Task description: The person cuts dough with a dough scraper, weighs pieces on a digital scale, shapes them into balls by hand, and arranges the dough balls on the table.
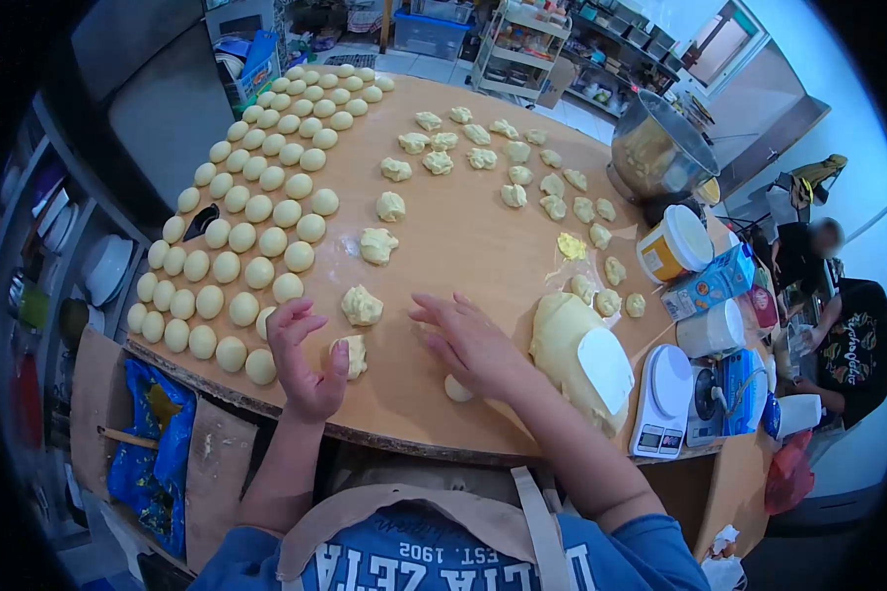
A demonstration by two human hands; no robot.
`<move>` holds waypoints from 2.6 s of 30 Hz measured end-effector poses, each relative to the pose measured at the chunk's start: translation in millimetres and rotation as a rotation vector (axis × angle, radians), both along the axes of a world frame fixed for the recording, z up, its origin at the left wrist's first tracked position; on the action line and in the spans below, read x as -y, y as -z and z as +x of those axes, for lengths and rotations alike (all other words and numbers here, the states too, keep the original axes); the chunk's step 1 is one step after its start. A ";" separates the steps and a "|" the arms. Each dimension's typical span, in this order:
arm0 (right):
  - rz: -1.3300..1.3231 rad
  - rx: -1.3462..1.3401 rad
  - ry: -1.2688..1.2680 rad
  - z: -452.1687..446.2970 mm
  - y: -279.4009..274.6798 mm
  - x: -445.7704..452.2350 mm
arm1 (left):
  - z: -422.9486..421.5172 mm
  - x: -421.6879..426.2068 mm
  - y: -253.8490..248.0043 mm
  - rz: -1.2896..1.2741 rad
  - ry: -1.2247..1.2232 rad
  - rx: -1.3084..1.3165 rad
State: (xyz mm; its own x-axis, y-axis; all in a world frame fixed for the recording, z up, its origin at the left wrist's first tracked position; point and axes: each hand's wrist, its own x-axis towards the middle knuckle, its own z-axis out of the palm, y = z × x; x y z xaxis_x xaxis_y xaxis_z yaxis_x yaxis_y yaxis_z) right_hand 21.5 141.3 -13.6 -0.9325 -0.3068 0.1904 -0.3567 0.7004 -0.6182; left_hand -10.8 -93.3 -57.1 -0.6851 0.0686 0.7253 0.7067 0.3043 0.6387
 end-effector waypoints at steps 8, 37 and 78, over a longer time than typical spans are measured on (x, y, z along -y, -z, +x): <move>0.326 0.131 -0.107 -10.0 -11.1 3.6 | -4.1 2.3 -3.9 -0.006 0.027 0.054; -0.094 -0.105 -0.011 21.3 30.7 9.3 | 0.5 -1.7 1.0 -0.047 0.008 0.020; -0.086 -0.098 -0.064 53.1 31.5 12.4 | -2.1 1.6 -5.7 -0.062 0.001 0.004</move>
State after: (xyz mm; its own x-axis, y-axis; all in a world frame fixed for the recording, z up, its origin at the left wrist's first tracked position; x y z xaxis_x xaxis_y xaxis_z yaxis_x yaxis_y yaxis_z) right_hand 74.6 128.9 -45.1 -0.8871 -0.3436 0.3081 -0.4607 0.6205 -0.6346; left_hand -12.9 -94.9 -51.4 -0.6876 0.1140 0.7171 0.7046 0.3430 0.6212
